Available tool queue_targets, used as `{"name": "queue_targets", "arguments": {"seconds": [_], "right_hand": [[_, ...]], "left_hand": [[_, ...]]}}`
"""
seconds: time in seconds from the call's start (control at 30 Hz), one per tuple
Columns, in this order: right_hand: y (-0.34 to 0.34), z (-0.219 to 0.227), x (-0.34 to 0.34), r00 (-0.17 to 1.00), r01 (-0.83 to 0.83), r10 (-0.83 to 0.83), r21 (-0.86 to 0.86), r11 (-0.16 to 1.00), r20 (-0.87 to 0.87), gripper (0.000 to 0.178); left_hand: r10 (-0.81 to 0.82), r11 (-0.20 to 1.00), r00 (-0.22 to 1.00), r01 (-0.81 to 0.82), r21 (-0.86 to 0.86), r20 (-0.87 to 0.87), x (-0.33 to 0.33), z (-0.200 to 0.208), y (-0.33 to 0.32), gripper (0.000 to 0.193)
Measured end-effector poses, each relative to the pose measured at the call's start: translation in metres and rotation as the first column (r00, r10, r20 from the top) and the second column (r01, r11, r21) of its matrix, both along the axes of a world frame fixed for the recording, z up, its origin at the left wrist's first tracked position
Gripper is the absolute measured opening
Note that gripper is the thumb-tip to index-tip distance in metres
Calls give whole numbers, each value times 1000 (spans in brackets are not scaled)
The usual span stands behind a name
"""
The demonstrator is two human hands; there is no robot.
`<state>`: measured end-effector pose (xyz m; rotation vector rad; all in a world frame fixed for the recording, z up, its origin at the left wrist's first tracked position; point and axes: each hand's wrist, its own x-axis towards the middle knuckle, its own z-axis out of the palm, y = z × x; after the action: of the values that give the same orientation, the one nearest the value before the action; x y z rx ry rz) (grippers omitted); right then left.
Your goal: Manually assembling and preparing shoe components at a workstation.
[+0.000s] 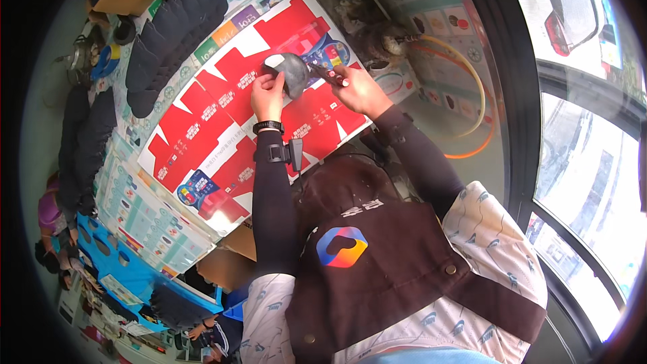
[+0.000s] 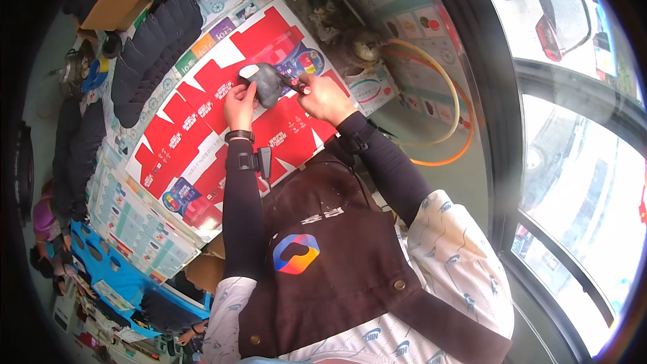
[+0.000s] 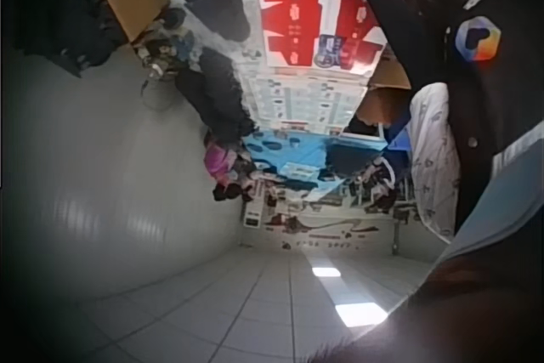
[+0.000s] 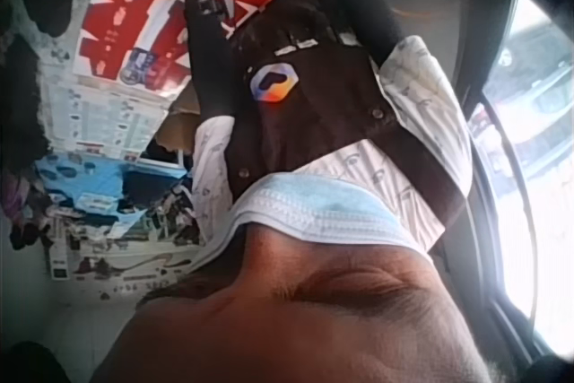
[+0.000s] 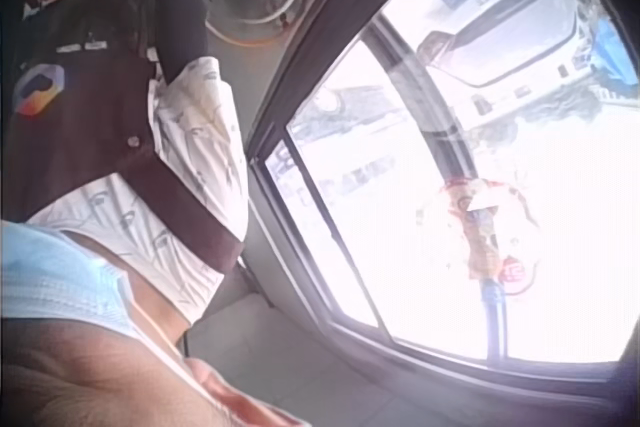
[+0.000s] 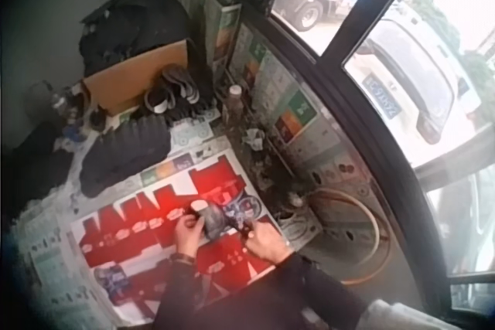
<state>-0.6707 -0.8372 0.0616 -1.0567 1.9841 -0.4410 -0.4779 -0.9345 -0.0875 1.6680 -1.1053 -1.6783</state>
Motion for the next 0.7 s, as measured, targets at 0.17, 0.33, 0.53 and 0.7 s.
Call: {"name": "queue_targets", "arguments": {"seconds": [0.17, 0.33, 0.53, 0.7], "right_hand": [[17, -23, -1, 999, -38, 35, 88, 995, 37, 29], [4, -12, -4, 995, 85, -87, 39, 996, 53, 33], [19, -26, -7, 999, 34, -37, 85, 996, 32, 36], [30, -46, 3, 950, 40, -98, 194, 980, 298, 42]], "left_hand": [[-60, 998, 994, 62, -18, 87, -6, 10, -2, 50], [-62, 998, 993, 63, -8, 99, -7, 15, -2, 49], [-82, 996, 989, 86, -27, 124, -7, 13, -2, 50], [-62, 998, 996, 61, 25, 58, -3, 6, -4, 47]]}}
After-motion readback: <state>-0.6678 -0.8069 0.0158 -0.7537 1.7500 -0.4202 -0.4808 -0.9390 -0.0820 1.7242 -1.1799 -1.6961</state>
